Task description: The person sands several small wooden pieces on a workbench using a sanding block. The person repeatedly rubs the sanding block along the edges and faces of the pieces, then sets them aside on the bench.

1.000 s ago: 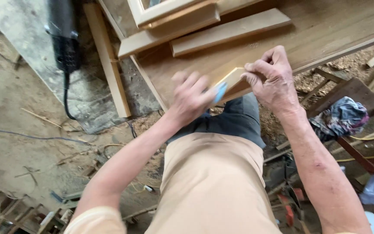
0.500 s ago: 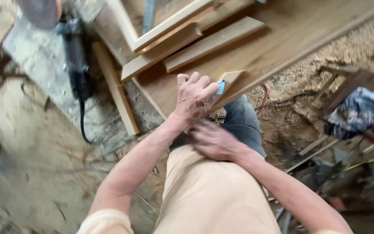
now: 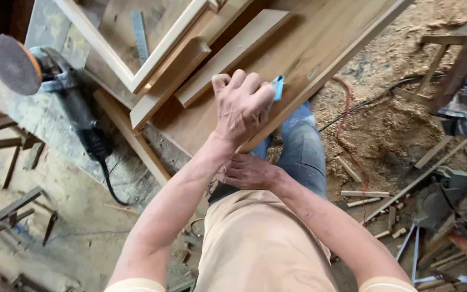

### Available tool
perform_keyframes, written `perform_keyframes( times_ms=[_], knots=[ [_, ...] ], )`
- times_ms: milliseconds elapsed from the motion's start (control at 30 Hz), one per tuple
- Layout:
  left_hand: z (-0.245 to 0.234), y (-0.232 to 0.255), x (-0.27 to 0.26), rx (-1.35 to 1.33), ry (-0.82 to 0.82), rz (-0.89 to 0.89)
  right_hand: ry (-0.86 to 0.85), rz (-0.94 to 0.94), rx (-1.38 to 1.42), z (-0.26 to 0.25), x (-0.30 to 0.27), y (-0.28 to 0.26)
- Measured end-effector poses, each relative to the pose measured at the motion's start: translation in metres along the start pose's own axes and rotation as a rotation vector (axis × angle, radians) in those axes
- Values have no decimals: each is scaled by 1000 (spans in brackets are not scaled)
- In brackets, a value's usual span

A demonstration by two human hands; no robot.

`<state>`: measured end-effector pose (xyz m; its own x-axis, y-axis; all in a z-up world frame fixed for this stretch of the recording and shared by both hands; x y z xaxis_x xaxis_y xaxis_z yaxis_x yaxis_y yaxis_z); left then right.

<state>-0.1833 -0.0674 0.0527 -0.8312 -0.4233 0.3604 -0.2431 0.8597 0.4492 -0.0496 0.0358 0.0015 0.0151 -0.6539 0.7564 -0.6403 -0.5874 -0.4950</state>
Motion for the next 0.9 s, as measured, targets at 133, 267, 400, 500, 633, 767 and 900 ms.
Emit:
perform_keyframes(
  times_ms=[133, 267, 400, 500, 633, 767, 900],
  knots=[
    [-17, -4, -38, -20, -139, 19, 27, -27, 22, 5, -15, 1],
    [10, 4, -7, 18, -30, 93, 41, -19, 23, 8, -16, 1],
    [-13, 6, -19, 57, -23, 70, 14, -33, 34, -4, 5, 2],
    [-9, 9, -35, -32, -178, 29, 46, -28, 0, 11, -19, 1],
    [1, 5, -1, 53, -45, 101, 26, -13, 6, -7, -4, -1],
    [3, -12, -69, 49, -177, 16, 10, -24, -7, 25, -49, -7],
    [2, 4, -3, 168, -73, 112, 89, -20, 82, -13, -17, -6]
  ],
)
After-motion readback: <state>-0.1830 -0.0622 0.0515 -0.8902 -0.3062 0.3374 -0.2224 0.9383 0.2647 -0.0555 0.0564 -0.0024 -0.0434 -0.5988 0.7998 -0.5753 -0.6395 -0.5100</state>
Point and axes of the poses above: each hand's wrist, its own x-axis towards the middle knuckle, its own z-axis out of the palm, y = z × x, the point moved 10 cm from there along x, towards the middle knuckle, and after that the axes turned 10 degrees about -z, right-handed, at the moved point
